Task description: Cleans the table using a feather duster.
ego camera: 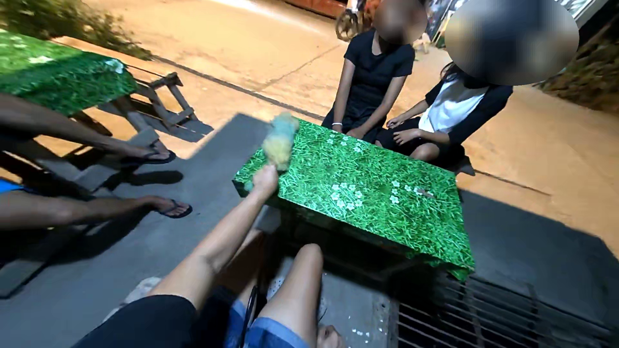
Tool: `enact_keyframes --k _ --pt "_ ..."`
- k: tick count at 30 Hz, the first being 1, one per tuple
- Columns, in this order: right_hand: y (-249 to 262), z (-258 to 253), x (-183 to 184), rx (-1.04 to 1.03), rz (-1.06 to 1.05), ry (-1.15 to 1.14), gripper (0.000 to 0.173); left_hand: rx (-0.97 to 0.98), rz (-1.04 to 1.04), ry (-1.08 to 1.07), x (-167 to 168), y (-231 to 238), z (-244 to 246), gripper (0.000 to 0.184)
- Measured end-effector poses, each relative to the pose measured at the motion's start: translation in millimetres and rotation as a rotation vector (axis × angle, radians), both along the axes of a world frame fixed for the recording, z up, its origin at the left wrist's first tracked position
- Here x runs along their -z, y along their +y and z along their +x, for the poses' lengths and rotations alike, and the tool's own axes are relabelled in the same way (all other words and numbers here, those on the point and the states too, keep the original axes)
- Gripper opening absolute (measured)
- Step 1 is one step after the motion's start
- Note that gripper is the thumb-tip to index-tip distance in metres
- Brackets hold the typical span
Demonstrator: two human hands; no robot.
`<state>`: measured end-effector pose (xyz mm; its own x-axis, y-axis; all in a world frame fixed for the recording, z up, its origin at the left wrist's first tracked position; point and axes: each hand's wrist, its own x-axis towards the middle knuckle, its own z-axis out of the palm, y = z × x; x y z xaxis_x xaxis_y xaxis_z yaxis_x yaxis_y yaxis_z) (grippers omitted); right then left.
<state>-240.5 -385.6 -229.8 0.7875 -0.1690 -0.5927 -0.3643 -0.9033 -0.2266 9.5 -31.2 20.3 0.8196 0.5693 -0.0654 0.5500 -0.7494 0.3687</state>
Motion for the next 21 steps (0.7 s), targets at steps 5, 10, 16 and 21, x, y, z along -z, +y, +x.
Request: enact_keyframes --k 5,10,16,21 --pt "1 1 -3 0.008 -0.024 0.015 0.042 0.483 -0.173 0.085 9 -169 -52 0.039" --pt "6 -1 -13 0.054 -0.038 0.041 0.039 0.960 -0.359 0.141 20 -281 -81 0.039" --pt "-1 -4 0 0.006 -0.039 -0.060 0.040 0.731 -0.323 0.059 27 -185 -89 0.044" --pt "2 -3 -6 -0.008 -0.040 -0.063 0.038 0.037 -0.194 -0.178 68 3 -117 0.039"
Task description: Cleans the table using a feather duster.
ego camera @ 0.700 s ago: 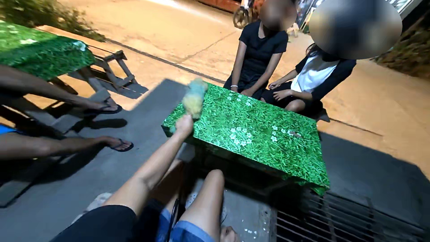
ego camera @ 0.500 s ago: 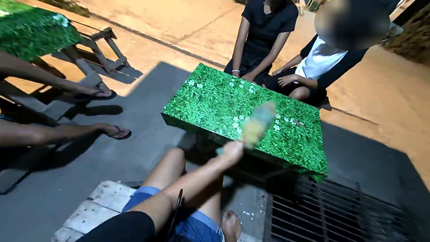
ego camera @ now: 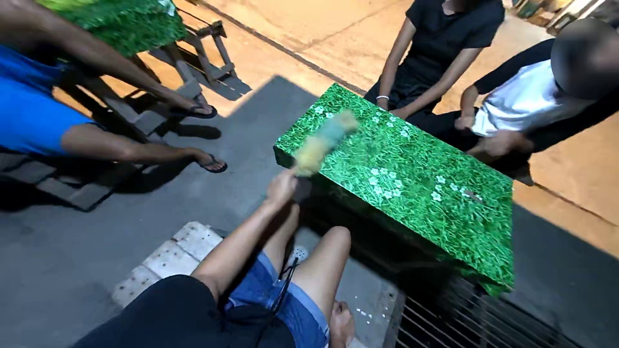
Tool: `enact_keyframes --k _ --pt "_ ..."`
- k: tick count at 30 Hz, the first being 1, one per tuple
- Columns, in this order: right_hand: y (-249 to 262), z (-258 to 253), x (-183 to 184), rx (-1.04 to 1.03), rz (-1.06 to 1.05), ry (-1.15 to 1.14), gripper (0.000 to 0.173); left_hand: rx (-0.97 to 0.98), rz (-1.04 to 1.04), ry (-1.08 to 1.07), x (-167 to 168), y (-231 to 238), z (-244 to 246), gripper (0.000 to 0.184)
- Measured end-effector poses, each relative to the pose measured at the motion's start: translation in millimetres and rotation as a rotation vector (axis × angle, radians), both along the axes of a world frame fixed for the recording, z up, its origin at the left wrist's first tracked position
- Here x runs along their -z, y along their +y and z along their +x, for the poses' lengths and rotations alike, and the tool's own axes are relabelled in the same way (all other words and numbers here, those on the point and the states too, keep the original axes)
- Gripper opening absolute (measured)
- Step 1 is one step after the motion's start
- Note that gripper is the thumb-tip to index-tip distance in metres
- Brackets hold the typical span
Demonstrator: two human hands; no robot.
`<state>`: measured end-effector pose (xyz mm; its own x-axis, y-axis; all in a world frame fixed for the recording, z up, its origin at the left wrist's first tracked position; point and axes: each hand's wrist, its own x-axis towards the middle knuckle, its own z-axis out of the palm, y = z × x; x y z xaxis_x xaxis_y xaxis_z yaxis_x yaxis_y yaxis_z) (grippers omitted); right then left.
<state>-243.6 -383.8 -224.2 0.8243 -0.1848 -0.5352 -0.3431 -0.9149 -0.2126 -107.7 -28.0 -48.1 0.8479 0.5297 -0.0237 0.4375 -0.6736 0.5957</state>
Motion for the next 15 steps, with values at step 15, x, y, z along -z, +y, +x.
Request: enact_keyframes --k 15 --pt "2 1 7 -0.003 -0.030 -0.012 0.038 -0.393 -0.941 -0.502 28 -196 54 0.067"
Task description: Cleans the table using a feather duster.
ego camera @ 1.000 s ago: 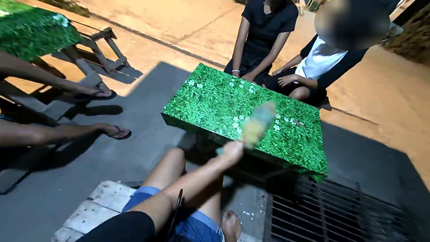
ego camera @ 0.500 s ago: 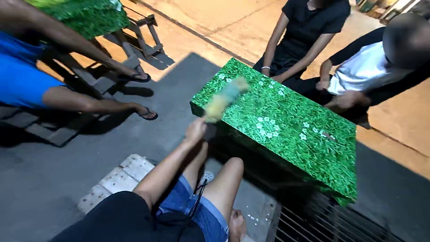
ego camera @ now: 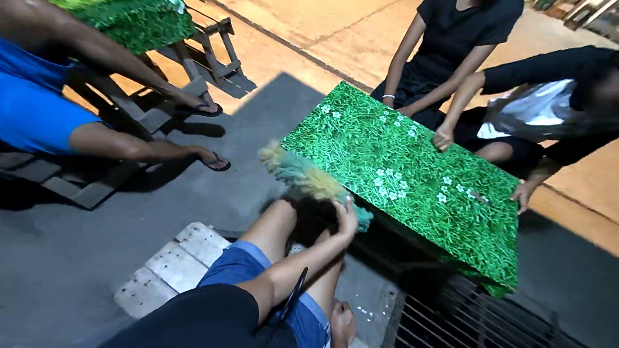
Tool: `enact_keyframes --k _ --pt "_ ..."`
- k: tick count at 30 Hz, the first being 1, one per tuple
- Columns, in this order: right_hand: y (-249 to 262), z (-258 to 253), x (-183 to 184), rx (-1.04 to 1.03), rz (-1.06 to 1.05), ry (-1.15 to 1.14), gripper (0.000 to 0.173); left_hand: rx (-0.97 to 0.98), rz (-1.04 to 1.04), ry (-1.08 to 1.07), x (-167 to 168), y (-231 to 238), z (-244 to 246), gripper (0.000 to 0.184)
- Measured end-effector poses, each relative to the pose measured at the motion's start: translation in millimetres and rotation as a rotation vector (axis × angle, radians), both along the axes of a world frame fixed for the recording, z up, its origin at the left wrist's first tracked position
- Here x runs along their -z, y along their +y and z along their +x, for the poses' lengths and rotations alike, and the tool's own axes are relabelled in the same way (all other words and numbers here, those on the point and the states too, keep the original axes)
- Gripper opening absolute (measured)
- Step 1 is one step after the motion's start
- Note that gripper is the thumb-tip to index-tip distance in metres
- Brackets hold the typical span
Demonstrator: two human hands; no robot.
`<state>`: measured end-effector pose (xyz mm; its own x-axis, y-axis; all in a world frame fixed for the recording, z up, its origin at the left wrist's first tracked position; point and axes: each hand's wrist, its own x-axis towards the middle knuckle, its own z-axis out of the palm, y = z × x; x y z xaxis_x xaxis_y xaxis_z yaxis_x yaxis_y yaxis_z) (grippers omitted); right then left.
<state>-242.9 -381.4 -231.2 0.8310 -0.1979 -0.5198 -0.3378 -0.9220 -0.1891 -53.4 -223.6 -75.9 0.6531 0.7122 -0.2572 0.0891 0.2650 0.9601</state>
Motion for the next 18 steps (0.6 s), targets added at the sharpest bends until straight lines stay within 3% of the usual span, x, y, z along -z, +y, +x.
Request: enact_keyframes --k 2,5,7,10,12,14,18 --pt "-1 1 -1 -0.003 0.009 0.016 0.039 0.206 0.071 -0.027 2 -30 -24 0.064" --pt "-1 2 -5 0.009 0.015 0.036 0.040 0.660 0.360 -0.126 19 -52 -65 0.047" --pt "-1 3 -5 0.023 0.023 0.052 0.040 0.971 0.572 -0.168 17 -43 -69 0.044" --pt "-1 4 -4 0.026 0.030 0.069 0.040 1.187 1.013 -0.132 -16 -4 -50 0.041" --pt "-2 4 -4 0.024 0.023 0.075 0.039 1.160 1.249 -0.136 -26 32 -23 0.037" --pt "-3 4 -3 0.014 0.010 0.076 0.040 0.993 1.397 -0.116 -29 76 12 0.036" --pt "-2 4 -4 0.012 0.018 0.088 0.040 0.603 1.290 0.336 -66 168 75 0.035"
